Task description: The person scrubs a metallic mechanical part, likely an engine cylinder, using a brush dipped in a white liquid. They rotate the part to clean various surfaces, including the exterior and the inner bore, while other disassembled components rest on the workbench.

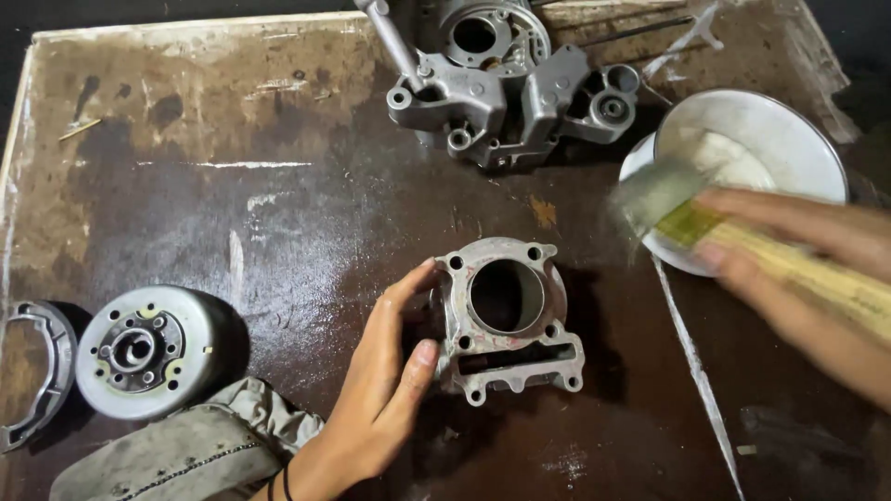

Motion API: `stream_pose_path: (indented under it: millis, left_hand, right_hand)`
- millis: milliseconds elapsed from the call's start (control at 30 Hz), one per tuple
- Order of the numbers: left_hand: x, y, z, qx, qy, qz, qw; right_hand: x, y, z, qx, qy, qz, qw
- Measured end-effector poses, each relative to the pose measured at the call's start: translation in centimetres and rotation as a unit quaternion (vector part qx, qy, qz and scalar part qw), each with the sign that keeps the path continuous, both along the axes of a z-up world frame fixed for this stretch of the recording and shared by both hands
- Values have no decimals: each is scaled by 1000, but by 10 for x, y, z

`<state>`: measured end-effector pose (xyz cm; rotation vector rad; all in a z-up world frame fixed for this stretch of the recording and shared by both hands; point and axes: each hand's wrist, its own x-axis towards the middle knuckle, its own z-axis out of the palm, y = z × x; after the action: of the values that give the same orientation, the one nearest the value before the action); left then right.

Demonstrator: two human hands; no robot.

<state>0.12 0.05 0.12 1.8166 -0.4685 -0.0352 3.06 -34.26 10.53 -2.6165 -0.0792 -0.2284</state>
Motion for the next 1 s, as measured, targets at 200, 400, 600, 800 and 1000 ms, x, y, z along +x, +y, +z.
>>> stream_pose_path:
  millis: [200, 400, 600, 800, 1000]
  left_hand:
    - [1, 2, -3, 9, -22, -3, 1000]
    - [-1, 3, -1, 15, -29, -2, 999]
    - [-1, 2, 1, 15, -21, -4, 1000]
    - [-1, 2, -1, 19, -26, -6, 999]
    - [-3, 3, -1, 25, -31, -3, 999]
  right_hand:
    - [-13, 1, -15, 0, 20, 344, 939]
    - [-10, -11, -31, 44, 70, 401, 913]
    - [-20, 3, -22, -47, -2, 344, 938]
    - [-37, 5, -22, -109, -45, 293, 949]
    - [-46, 18, -19, -104, -36, 289, 951]
